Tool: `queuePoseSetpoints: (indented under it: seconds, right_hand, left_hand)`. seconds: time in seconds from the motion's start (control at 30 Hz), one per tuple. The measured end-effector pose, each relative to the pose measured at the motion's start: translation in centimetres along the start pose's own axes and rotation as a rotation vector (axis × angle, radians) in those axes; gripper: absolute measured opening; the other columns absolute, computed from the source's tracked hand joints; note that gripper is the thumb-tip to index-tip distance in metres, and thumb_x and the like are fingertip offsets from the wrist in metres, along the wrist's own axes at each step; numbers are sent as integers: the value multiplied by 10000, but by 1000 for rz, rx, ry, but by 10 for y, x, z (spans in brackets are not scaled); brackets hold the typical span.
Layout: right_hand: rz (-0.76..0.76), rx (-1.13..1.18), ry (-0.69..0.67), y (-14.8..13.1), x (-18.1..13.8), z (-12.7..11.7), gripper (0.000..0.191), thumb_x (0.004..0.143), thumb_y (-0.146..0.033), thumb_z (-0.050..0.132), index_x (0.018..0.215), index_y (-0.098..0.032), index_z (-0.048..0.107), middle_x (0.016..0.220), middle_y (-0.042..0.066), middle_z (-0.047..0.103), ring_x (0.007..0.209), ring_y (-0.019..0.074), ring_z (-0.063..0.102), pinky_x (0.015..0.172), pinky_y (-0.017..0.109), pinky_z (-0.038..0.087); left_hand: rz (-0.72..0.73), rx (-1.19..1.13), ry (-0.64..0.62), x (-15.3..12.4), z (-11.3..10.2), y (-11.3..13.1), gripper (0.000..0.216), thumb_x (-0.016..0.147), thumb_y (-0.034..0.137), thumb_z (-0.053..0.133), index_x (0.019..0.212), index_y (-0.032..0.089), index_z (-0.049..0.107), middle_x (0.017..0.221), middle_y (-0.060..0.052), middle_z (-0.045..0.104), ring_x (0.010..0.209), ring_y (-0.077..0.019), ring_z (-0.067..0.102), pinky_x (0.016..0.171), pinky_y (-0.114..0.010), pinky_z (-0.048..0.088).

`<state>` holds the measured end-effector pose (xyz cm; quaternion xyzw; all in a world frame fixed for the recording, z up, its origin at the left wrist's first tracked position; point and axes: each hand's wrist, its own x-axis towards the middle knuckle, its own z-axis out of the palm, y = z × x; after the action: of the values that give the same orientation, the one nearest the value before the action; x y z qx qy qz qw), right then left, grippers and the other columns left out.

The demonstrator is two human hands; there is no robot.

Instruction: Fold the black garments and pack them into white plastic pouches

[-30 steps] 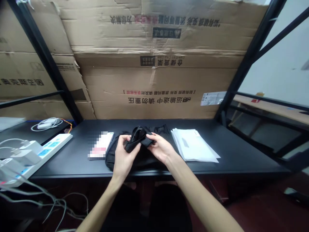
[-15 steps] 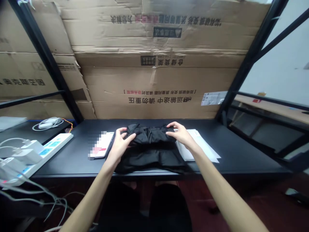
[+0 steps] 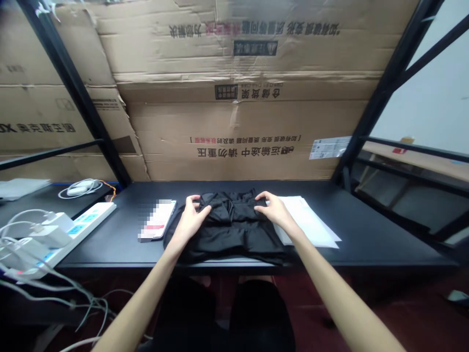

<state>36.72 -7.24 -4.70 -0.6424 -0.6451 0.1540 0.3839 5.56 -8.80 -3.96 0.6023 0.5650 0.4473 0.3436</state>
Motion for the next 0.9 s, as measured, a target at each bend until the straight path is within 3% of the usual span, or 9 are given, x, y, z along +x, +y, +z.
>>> queuePoseSetpoints:
  seconds: [0.23, 0.37, 0.47, 0.63, 0.9]
  right_hand:
    - [-17, -131, -18, -2, -4, 1, 252, 736, -266, 771, 987, -266, 752, 1042, 59, 724, 960, 260, 685, 895, 368, 522]
    - [-35, -177, -19, -5, -4, 3, 280, 724, -249, 772, 1002, -265, 755, 955, 49, 702, 964, 272, 677, 904, 379, 515]
    - [-45, -182, -33, -8, -2, 2, 255, 705, -241, 779, 956, -274, 753, 893, 34, 719, 875, 262, 668, 847, 375, 520]
    - [-39, -127, -59, -9, -3, -3, 236, 736, -293, 758, 971, -287, 750, 887, 15, 757, 724, 220, 642, 740, 358, 527]
    - [-24, -75, -81, -7, -9, -14, 240, 738, -340, 753, 971, -283, 754, 896, -1, 768, 692, 203, 632, 719, 343, 521]
  left_hand:
    - [328, 556, 158, -31, 13, 26, 465, 1013, 315, 603, 1443, 183, 486, 1462, -195, 557, 1336, -355, 589, 1076, -481, 510]
    - [434, 655, 19, -35, 37, 30, 568, 948, 412, 729, 1431, 186, 535, 1507, -199, 538, 1410, -392, 504, 1157, -539, 444]
    - [412, 706, -51, -34, 46, 28, 561, 908, 314, 763, 1408, 155, 567, 1502, -233, 545, 1417, -432, 477, 1158, -589, 414]
    - [390, 653, -39, -28, 34, 25, 321, 916, 152, 683, 1227, 230, 677, 1307, -136, 680, 1285, -351, 586, 1065, -474, 490]
    - [371, 240, 30, -14, -1, 23, 91, 973, 239, 673, 1036, 257, 737, 1089, -64, 762, 1044, -270, 723, 982, -390, 541]
